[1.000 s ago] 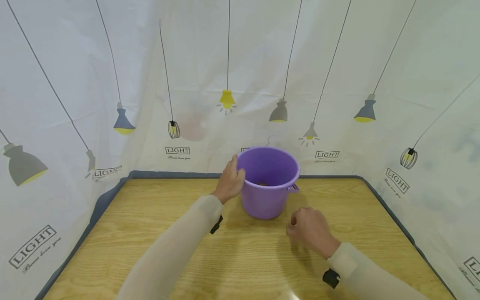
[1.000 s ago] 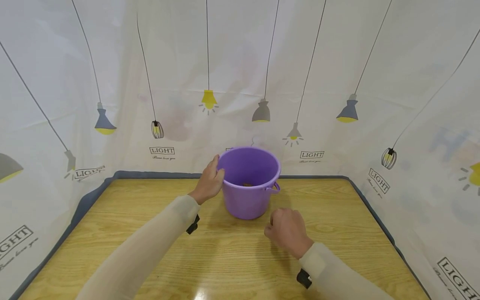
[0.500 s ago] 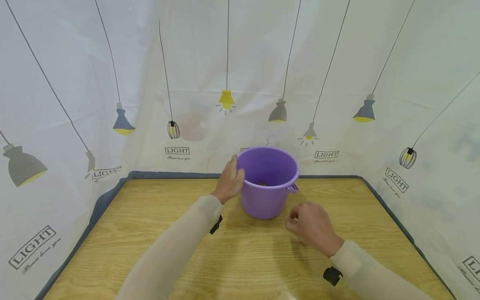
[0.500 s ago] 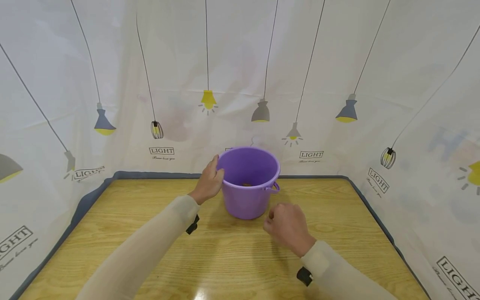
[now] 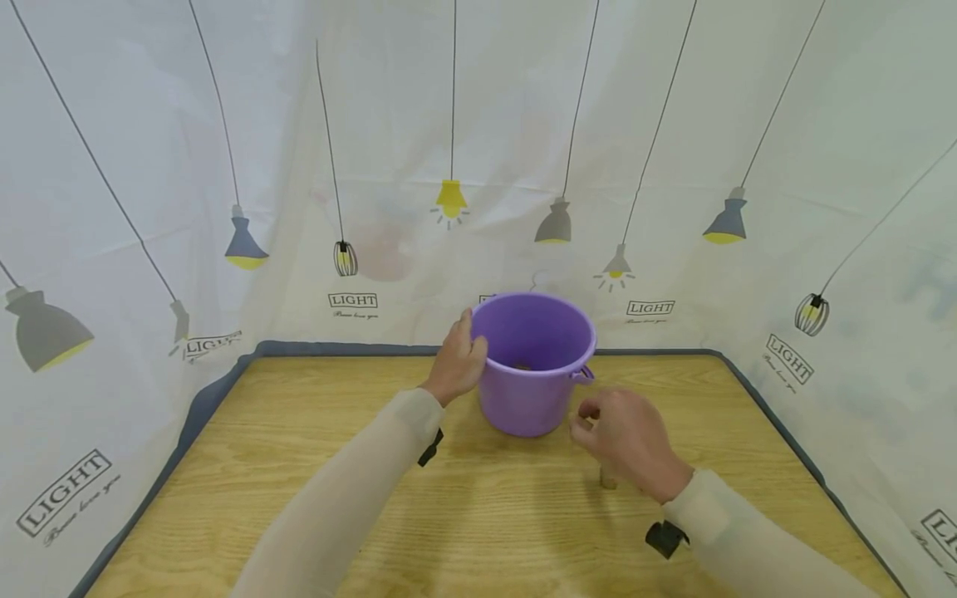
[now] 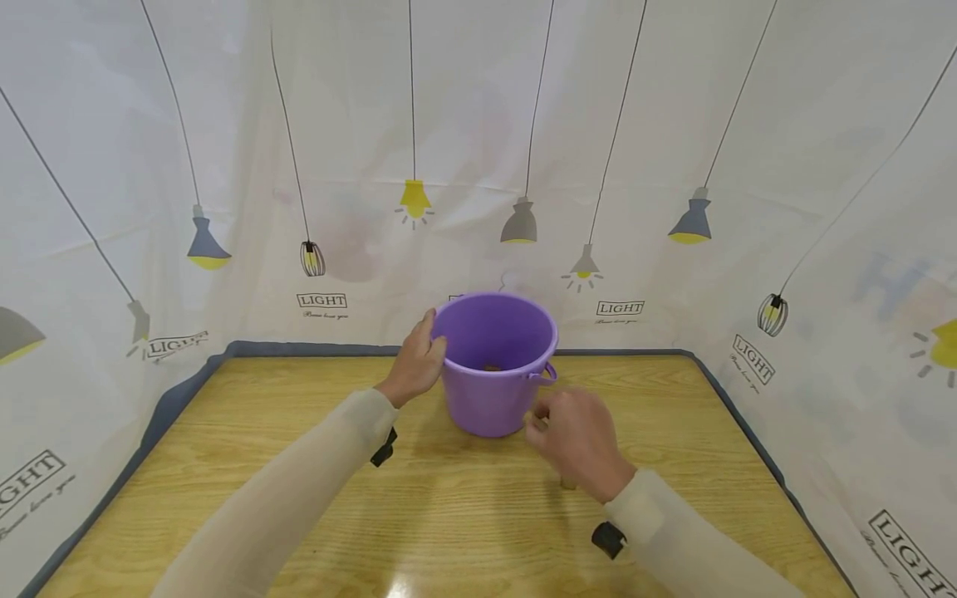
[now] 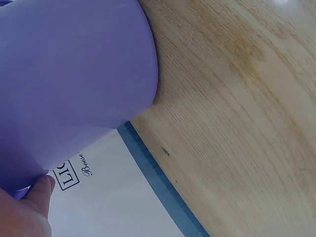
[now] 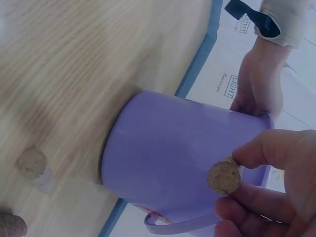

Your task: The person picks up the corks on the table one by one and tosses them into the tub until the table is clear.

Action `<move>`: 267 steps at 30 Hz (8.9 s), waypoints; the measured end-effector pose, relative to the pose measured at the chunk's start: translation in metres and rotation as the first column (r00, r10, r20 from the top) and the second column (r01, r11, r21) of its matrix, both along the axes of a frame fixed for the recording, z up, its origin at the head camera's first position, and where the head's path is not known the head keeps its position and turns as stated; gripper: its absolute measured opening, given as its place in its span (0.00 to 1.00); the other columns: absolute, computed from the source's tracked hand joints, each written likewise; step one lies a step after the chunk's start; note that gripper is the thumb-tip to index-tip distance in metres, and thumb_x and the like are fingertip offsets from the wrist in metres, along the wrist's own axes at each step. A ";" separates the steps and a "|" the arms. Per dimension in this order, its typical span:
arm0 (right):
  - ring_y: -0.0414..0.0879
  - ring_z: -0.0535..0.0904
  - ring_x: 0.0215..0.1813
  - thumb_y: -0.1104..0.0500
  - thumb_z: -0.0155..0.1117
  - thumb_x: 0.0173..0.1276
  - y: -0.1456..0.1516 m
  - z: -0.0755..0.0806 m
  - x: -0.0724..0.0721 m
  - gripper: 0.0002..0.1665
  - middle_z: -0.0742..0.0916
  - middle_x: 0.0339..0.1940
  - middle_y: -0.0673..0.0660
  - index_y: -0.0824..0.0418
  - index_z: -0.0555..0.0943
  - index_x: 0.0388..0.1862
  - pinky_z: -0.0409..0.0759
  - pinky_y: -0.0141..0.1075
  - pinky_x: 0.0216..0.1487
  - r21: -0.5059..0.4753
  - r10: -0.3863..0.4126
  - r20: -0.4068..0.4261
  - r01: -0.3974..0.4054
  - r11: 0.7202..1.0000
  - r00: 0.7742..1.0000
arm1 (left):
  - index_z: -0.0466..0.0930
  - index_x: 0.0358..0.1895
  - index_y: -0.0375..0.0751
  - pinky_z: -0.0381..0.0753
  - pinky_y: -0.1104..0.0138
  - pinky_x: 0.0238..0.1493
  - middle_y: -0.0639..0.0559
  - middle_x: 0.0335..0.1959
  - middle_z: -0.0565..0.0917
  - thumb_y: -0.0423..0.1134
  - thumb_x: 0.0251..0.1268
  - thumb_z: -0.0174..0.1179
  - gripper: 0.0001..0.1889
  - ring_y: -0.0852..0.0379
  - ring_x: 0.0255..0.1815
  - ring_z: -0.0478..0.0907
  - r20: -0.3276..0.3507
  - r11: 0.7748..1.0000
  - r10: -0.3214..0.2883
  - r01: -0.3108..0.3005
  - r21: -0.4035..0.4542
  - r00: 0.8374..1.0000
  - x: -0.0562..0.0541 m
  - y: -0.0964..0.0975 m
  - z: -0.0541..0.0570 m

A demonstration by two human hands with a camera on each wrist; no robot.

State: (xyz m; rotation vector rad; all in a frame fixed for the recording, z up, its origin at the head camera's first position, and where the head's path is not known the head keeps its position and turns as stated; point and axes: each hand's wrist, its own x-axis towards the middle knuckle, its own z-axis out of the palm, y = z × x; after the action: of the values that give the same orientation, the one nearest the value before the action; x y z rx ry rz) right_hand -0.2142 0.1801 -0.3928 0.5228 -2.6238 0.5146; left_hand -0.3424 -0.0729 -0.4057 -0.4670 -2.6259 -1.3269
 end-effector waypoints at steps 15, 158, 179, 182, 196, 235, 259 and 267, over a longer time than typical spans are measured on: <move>0.42 0.80 0.27 0.60 0.74 0.57 -0.002 0.023 -0.001 0.03 0.88 0.26 0.51 0.58 0.91 0.27 0.80 0.38 0.28 -0.025 0.014 -0.106 -0.016 1.000 0.994 | 0.40 0.83 0.33 0.52 0.52 0.80 0.35 0.82 0.53 0.47 0.77 0.34 0.37 0.42 0.81 0.52 -0.008 1.000 -0.005 0.005 0.000 1.000 0.000 0.000 0.000; 0.55 0.83 0.38 0.52 0.70 0.64 -0.003 0.052 -0.038 0.16 0.91 0.36 0.58 0.64 0.91 0.40 0.78 0.48 0.40 -0.094 -0.066 -0.118 0.055 0.994 0.991 | 0.40 0.83 0.32 0.50 0.53 0.81 0.35 0.82 0.52 0.42 0.80 0.36 0.34 0.42 0.82 0.51 0.007 1.000 -0.005 0.005 0.010 1.000 0.001 0.000 0.004; 0.52 0.82 0.38 0.50 0.74 0.65 0.011 0.041 -0.020 0.16 0.90 0.35 0.56 0.61 0.91 0.41 0.78 0.47 0.36 -0.097 -0.063 -0.094 0.054 0.994 0.994 | 0.40 0.83 0.32 0.50 0.53 0.81 0.34 0.82 0.53 0.42 0.80 0.37 0.35 0.42 0.82 0.52 0.008 1.000 0.003 -0.003 0.004 1.000 0.003 0.000 0.007; 0.52 0.83 0.37 0.51 0.74 0.65 0.013 0.035 -0.018 0.15 0.90 0.34 0.56 0.61 0.92 0.41 0.78 0.45 0.34 -0.090 -0.057 -0.089 0.049 0.995 0.994 | 0.39 0.83 0.33 0.50 0.53 0.81 0.35 0.82 0.53 0.42 0.80 0.37 0.35 0.42 0.82 0.52 0.017 1.000 0.006 -0.006 0.002 1.000 0.003 0.001 0.005; 0.55 0.87 0.40 0.55 0.76 0.61 0.024 0.008 -0.013 0.12 0.92 0.37 0.58 0.63 0.91 0.38 0.84 0.54 0.45 -0.051 -0.022 -0.044 0.020 0.998 0.999 | 0.39 0.83 0.35 0.51 0.52 0.81 0.36 0.82 0.52 0.42 0.81 0.36 0.34 0.42 0.82 0.51 0.026 1.000 0.001 -0.001 0.004 1.000 0.001 0.001 0.003; 0.62 0.85 0.46 0.51 0.83 0.48 0.046 -0.023 -0.013 0.28 0.91 0.43 0.61 0.66 0.89 0.46 0.82 0.59 0.50 0.274 0.052 0.276 -0.131 0.953 0.960 | 0.39 0.83 0.33 0.51 0.53 0.81 0.35 0.82 0.52 0.42 0.80 0.36 0.35 0.42 0.82 0.52 0.016 1.000 0.000 0.000 0.012 1.000 0.002 0.000 0.003; 0.45 0.69 0.29 0.50 0.85 0.48 0.048 -0.055 -0.014 0.22 0.75 0.19 0.43 0.49 0.75 0.16 0.65 0.42 0.35 0.387 0.015 0.312 -0.141 0.911 0.950 | 0.41 0.82 0.32 0.52 0.52 0.80 0.33 0.81 0.55 0.41 0.80 0.37 0.34 0.41 0.81 0.54 -0.004 1.000 0.003 -0.003 0.020 1.000 0.000 0.001 0.002; 0.44 0.68 0.28 0.51 0.84 0.49 0.047 -0.057 -0.015 0.24 0.74 0.18 0.43 0.48 0.73 0.15 0.62 0.41 0.34 0.402 0.008 0.293 -0.131 0.906 0.956 | 0.41 0.83 0.33 0.52 0.52 0.80 0.34 0.81 0.54 0.42 0.80 0.37 0.34 0.41 0.81 0.53 0.003 1.000 -0.003 0.003 0.020 1.000 0.001 0.001 0.003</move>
State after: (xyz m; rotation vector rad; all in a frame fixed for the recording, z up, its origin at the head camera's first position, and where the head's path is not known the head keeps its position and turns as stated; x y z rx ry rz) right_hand -0.2288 0.2273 -0.4500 0.7233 -3.0205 0.0370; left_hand -0.3413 -0.0724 -0.4030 -0.4659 -2.6134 -1.3544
